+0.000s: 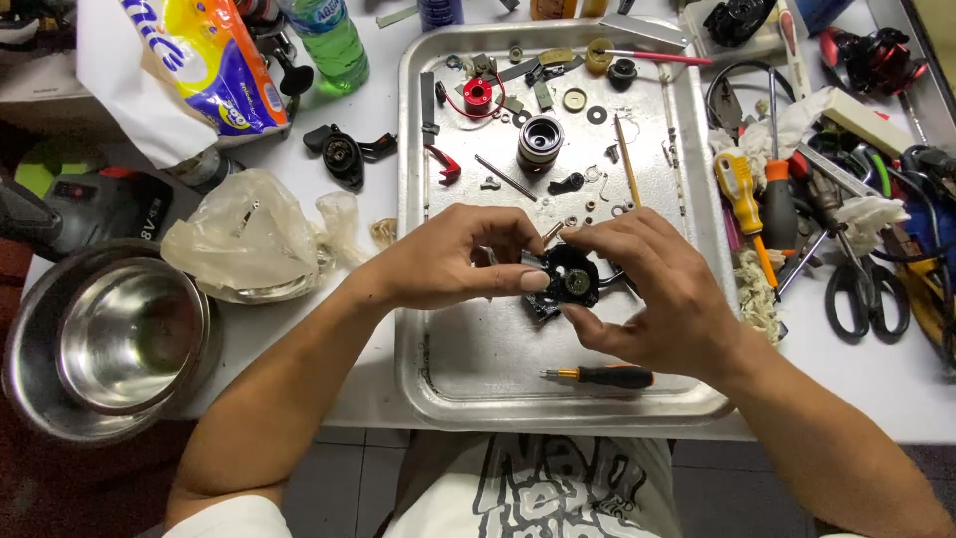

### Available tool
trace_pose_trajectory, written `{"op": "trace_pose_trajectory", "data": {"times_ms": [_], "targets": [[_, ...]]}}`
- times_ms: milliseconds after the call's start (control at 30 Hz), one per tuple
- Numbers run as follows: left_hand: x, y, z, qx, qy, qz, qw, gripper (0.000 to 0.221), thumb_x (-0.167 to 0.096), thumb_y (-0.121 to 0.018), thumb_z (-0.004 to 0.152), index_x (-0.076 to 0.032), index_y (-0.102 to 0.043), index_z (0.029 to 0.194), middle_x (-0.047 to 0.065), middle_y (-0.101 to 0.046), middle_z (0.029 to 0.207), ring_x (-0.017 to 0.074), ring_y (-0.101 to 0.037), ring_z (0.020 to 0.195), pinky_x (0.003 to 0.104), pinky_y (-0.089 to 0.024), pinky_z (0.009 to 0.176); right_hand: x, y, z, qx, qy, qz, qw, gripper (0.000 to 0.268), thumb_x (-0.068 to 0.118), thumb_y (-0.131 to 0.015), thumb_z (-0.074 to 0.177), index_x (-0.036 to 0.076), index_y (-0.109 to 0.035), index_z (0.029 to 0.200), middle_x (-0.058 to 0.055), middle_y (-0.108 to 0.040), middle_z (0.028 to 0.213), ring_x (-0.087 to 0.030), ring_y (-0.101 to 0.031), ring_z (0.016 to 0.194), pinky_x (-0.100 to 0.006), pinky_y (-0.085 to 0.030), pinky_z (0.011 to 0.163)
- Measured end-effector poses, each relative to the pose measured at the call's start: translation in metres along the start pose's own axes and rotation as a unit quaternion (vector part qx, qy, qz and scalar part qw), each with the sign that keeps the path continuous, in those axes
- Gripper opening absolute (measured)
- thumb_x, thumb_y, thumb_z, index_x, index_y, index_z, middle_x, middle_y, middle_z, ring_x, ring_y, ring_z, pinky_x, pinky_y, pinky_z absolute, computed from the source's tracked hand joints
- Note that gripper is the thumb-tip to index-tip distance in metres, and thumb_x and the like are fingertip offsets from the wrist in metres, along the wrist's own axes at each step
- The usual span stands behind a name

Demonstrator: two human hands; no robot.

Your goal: Disassembling, cleaning, and lubricating the internal components of a fishing reel on a service tray.

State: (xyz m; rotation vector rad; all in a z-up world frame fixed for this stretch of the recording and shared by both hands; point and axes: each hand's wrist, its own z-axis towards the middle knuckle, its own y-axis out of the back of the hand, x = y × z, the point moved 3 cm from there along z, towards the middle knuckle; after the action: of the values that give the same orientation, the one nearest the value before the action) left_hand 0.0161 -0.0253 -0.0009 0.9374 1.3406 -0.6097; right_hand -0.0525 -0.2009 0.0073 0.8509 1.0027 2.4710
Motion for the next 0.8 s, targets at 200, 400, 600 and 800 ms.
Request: {"op": "trace_pose_trajectory", "data": {"times_ms": [200, 400, 600, 800], "targets": [[0.0, -0.002, -0.001, 0.058, -0.01, 0.037, 0.998, 0.037, -0.041, -0.062, 0.075, -0.01, -0.059, 0.096, 0.001, -0.064, 0.087, 0.0117, -0.059, 0.075, 0.023, -0.048, 0.064, 0.0, -0.001, -0.01, 0.006, -0.01, 0.007, 1.0, 0.059, 0.027, -0.075, 0.075, -0.003, -0.048, 0.119, -0.016, -0.062, 0.1, -0.026, -0.058, 0.086, -0.037, -0.048, 0.078], [0.0, -0.007, 0.0, 0.095, -0.022, 0.056, 0.994, 0.036, -0.04, -0.062, 0.076, -0.01, -0.061, 0.096, 0.001, -0.063, 0.087, 0.0112, -0.059, 0.074, 0.022, -0.049, 0.062, 0.006, 0.0, -0.011, 0.008, 0.017, 0.022, 1.0, 0.056, 0.034, -0.074, 0.075, -0.004, -0.052, 0.11, -0.016, -0.062, 0.095, -0.028, -0.058, 0.084, -0.037, -0.048, 0.074], [0.005, -0.01, 0.002, 0.127, -0.01, 0.007, 0.992, 0.037, -0.039, -0.06, 0.078, -0.009, -0.061, 0.097, 0.002, -0.065, 0.087, 0.0111, -0.061, 0.073, 0.022, -0.05, 0.061, 0.009, -0.003, -0.014, -0.01, 0.045, 0.007, 0.999, 0.066, 0.046, -0.076, 0.07, -0.003, -0.054, 0.108, -0.014, -0.065, 0.094, -0.026, -0.061, 0.081, -0.038, -0.049, 0.074], [0.007, -0.011, 0.0, 0.183, 0.0, -0.016, 0.983, 0.035, -0.039, -0.06, 0.079, -0.01, -0.062, 0.099, 0.0, -0.064, 0.09, 0.0101, -0.058, 0.079, 0.024, -0.046, 0.071, 0.012, 0.0, -0.011, -0.034, 0.043, 0.029, 0.998, 0.061, 0.048, -0.074, 0.066, -0.003, -0.058, 0.094, -0.014, -0.065, 0.084, -0.025, -0.061, 0.073, -0.036, -0.048, 0.068]]}}
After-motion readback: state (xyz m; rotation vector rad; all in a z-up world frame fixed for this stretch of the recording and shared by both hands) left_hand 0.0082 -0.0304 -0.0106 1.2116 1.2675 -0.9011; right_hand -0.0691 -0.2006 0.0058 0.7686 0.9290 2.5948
